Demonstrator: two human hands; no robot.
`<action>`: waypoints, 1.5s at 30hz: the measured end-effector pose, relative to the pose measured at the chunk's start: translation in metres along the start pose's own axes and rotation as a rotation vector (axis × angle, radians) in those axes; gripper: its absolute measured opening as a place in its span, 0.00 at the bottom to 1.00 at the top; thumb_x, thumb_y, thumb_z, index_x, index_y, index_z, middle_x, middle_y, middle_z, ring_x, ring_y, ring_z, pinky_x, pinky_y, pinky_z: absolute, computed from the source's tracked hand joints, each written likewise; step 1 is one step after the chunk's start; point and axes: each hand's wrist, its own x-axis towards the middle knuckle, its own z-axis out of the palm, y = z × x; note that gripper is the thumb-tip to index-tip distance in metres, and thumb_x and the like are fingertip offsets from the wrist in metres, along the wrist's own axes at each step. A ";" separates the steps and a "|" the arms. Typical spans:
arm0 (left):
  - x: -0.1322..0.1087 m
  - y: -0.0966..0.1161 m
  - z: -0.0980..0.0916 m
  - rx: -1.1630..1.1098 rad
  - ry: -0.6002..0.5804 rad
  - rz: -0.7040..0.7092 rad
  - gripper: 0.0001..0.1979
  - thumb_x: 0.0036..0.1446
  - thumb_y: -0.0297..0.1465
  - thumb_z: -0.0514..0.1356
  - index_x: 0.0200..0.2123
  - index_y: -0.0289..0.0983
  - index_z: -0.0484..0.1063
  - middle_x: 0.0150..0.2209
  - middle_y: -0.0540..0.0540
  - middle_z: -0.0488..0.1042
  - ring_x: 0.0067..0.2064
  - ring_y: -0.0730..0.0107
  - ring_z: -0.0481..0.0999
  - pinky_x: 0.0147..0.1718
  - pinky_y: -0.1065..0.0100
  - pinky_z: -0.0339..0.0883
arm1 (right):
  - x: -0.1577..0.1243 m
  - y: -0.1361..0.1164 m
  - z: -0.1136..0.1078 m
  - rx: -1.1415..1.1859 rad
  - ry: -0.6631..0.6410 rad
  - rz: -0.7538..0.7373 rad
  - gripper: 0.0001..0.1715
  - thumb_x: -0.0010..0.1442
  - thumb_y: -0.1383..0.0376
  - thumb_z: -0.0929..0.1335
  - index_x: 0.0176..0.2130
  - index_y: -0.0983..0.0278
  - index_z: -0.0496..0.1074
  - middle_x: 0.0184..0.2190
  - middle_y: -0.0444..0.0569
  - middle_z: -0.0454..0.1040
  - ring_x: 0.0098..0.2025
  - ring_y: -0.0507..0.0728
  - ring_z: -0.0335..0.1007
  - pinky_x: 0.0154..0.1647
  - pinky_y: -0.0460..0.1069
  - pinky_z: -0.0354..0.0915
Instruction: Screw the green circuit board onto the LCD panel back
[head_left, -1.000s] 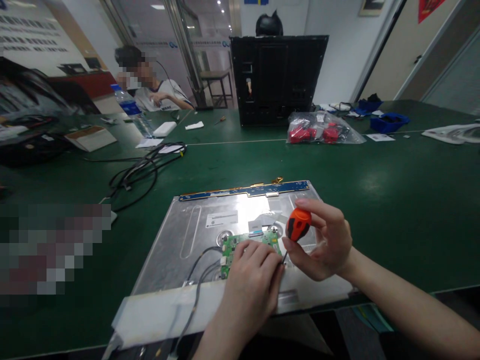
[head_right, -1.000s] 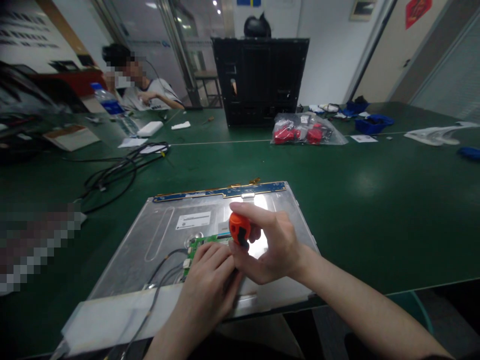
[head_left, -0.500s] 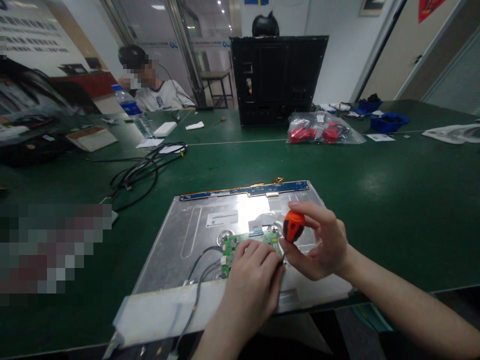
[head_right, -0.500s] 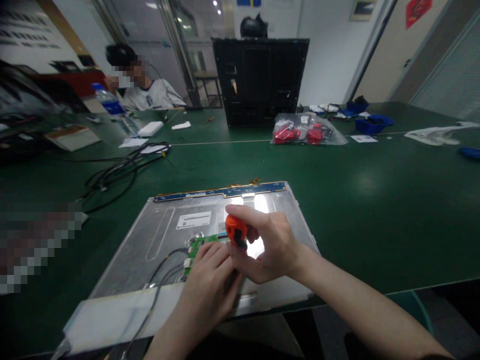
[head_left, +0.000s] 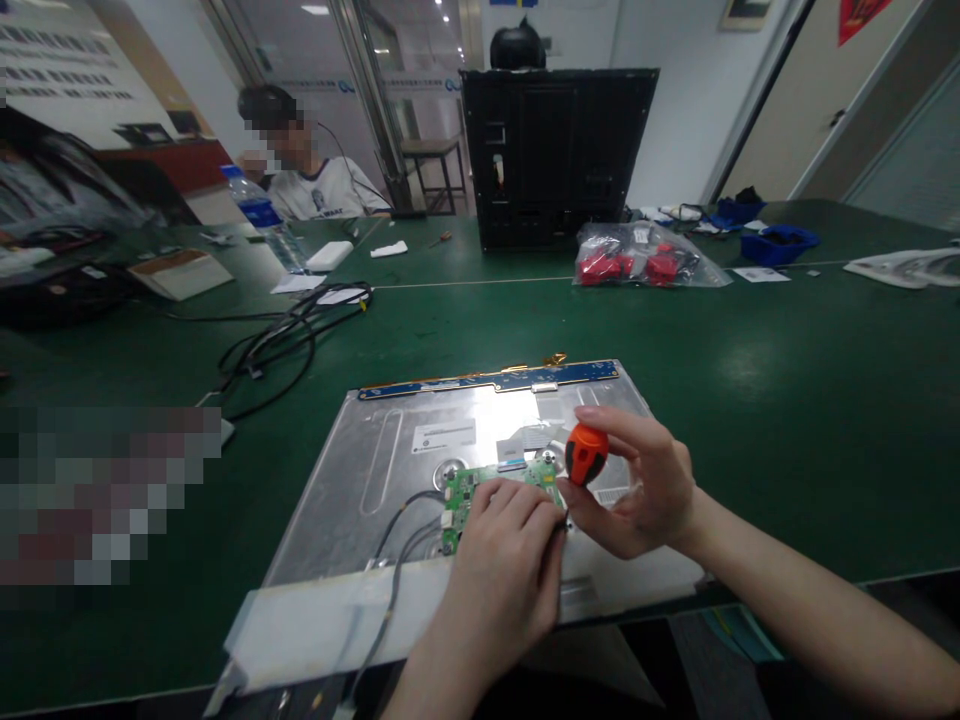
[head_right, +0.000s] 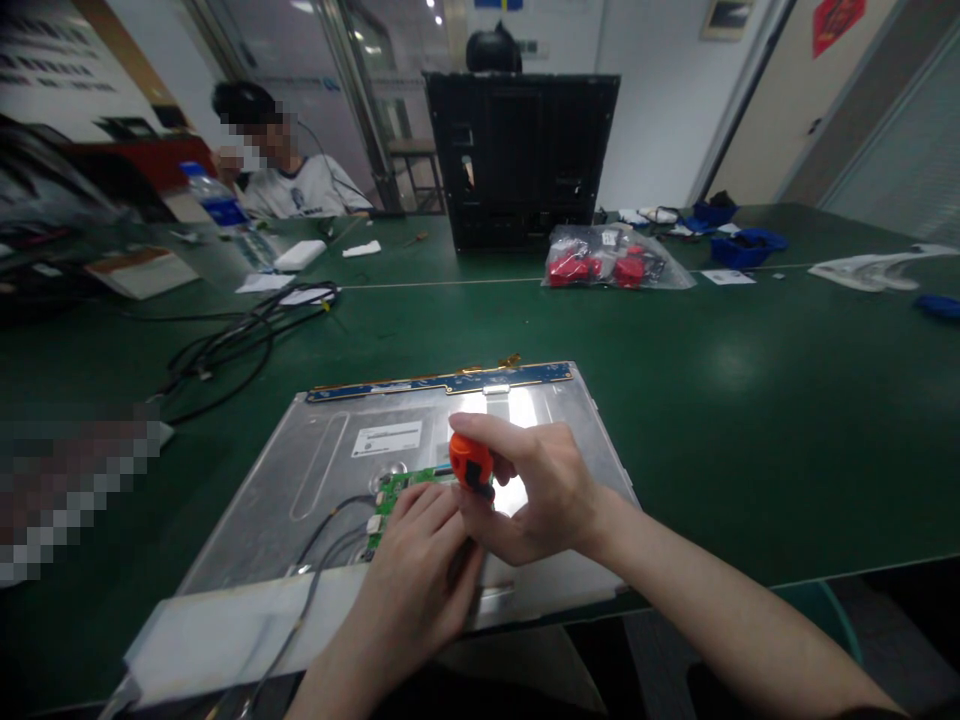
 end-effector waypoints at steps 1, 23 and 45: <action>0.000 0.000 0.000 -0.005 -0.003 -0.002 0.08 0.61 0.21 0.56 0.38 0.39 0.70 0.37 0.46 0.78 0.40 0.57 0.75 0.44 0.56 0.66 | 0.000 0.000 0.000 -0.002 -0.001 0.002 0.38 0.61 0.72 0.68 0.69 0.67 0.61 0.32 0.44 0.75 0.23 0.53 0.68 0.20 0.46 0.74; 0.001 0.000 0.000 0.002 -0.019 -0.019 0.08 0.60 0.20 0.56 0.36 0.39 0.69 0.36 0.45 0.77 0.40 0.56 0.76 0.44 0.55 0.67 | -0.003 0.000 0.002 0.002 0.013 -0.003 0.40 0.61 0.71 0.69 0.69 0.65 0.59 0.33 0.44 0.75 0.23 0.53 0.68 0.18 0.46 0.73; -0.001 -0.001 0.002 -0.002 -0.043 -0.035 0.07 0.61 0.21 0.56 0.38 0.39 0.70 0.37 0.44 0.78 0.41 0.56 0.76 0.45 0.55 0.68 | -0.006 -0.002 0.002 -0.021 0.032 0.045 0.38 0.62 0.70 0.69 0.69 0.62 0.60 0.39 0.46 0.76 0.24 0.52 0.67 0.19 0.46 0.74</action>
